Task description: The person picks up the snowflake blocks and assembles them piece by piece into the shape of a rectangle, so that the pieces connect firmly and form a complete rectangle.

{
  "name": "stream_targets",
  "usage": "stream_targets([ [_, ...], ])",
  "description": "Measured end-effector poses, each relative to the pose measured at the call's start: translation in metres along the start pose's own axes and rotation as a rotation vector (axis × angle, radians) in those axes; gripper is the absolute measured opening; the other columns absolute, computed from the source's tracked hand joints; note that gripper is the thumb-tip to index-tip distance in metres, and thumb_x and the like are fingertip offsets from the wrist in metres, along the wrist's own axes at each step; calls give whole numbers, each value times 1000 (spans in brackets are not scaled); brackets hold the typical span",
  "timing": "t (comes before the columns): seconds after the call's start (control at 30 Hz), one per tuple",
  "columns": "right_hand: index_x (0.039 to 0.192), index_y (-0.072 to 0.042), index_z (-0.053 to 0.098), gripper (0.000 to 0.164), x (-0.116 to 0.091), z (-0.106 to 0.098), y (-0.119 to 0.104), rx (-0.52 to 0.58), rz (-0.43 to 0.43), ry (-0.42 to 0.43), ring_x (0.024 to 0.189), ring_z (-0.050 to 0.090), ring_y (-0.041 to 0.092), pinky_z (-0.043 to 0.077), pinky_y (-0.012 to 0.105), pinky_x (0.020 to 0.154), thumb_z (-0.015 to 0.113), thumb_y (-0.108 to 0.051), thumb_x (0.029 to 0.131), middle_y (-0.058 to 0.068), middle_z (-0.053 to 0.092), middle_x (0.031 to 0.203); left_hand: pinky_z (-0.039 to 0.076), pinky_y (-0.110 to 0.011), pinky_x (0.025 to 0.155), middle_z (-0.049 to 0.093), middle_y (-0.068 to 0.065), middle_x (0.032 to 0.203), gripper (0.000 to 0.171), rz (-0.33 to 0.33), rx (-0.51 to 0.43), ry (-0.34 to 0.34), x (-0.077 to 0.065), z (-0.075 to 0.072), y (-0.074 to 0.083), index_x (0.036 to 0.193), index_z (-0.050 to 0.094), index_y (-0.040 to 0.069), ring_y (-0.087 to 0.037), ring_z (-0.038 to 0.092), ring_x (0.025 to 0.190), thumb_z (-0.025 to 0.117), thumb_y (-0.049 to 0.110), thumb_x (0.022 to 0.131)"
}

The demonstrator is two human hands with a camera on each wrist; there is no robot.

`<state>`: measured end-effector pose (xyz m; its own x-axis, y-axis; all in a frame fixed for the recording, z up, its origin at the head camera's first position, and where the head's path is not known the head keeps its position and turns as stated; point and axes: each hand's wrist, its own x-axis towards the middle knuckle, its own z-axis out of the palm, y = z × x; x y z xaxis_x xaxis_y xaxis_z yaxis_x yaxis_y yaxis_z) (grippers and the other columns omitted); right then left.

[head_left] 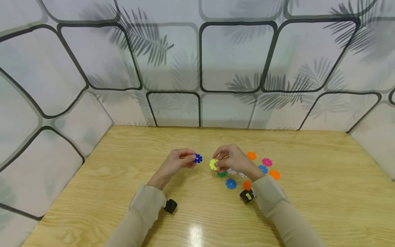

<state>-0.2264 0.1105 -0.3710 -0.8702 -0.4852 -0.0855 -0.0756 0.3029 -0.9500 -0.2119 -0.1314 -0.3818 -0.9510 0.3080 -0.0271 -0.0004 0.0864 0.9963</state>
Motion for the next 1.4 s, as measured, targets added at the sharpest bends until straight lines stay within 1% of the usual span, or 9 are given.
stream_targets([
  [0.1, 106, 12, 65, 16, 1, 0, 2, 40, 5, 14, 68, 72, 34, 61, 44, 67, 68, 12, 89, 15, 68, 84, 57, -26, 76, 72, -5, 91, 18, -7, 1, 4, 1, 1, -2, 111, 65, -15, -10, 67, 77, 59, -1, 101],
  [0.3, 108, 15, 64, 18, 3, 3, 2, 95, -10, 44, 65, 71, 25, 61, 43, 67, 66, 13, 90, 15, 68, 85, 58, -26, 75, 70, -4, 89, 13, -22, 17, 15, 1, 3, -2, 106, 64, -13, -11, 67, 77, 60, -3, 99],
  [0.6, 110, 17, 62, 20, 2, 10, -1, 161, 0, 85, 65, 71, 22, 61, 41, 67, 64, 14, 91, 14, 67, 84, 58, -29, 77, 70, -5, 89, 12, -10, 22, 5, 1, 4, 0, 105, 65, -12, -12, 67, 78, 61, -2, 99],
  [0.63, 111, 17, 62, 20, 2, 10, -1, 164, 1, 90, 65, 71, 22, 61, 41, 67, 64, 14, 91, 14, 67, 83, 58, -30, 77, 71, -5, 89, 11, -6, 20, -3, 2, 3, -4, 104, 66, -9, -12, 67, 78, 63, 0, 99],
  [0.83, 121, 17, 59, 30, 4, 13, 1, 176, -4, 104, 71, 73, 27, 61, 44, 70, 65, 10, 93, 16, 65, 86, 58, -29, 76, 70, -2, 87, 11, 10, 20, -12, 1, 3, -6, 103, 66, -8, -13, 67, 79, 63, 2, 99],
  [0.87, 122, 17, 59, 31, 5, 14, 2, 177, -7, 100, 73, 73, 29, 61, 44, 71, 66, 9, 93, 17, 66, 87, 58, -29, 76, 70, -2, 87, 12, 8, 25, -4, -1, 4, -3, 103, 65, -10, -12, 67, 78, 61, 0, 99],
  [0.97, 123, 16, 60, 31, 7, 15, 1, 179, -9, 96, 75, 74, 30, 60, 45, 73, 66, 7, 94, 17, 66, 89, 58, -27, 76, 70, -4, 88, 10, 12, 15, 9, -1, 4, -3, 102, 66, -9, -12, 67, 78, 62, 0, 99],
  [1.17, 120, 17, 60, 28, 7, 15, -1, 198, -10, 140, 71, 74, 24, 61, 43, 71, 65, 10, 93, 16, 67, 85, 58, -27, 75, 70, -3, 87, 10, 8, 17, 22, 1, 6, 0, 101, 66, -11, -11, 68, 77, 64, -1, 98],
  [1.4, 121, 19, 58, 29, 7, 16, -1, 218, -19, 112, 70, 73, 20, 61, 40, 71, 63, 9, 95, 15, 68, 83, 58, -27, 73, 69, -1, 82, 11, 5, 34, 29, 0, 9, 1, 101, 66, -13, -11, 66, 74, 64, -2, 98],
])
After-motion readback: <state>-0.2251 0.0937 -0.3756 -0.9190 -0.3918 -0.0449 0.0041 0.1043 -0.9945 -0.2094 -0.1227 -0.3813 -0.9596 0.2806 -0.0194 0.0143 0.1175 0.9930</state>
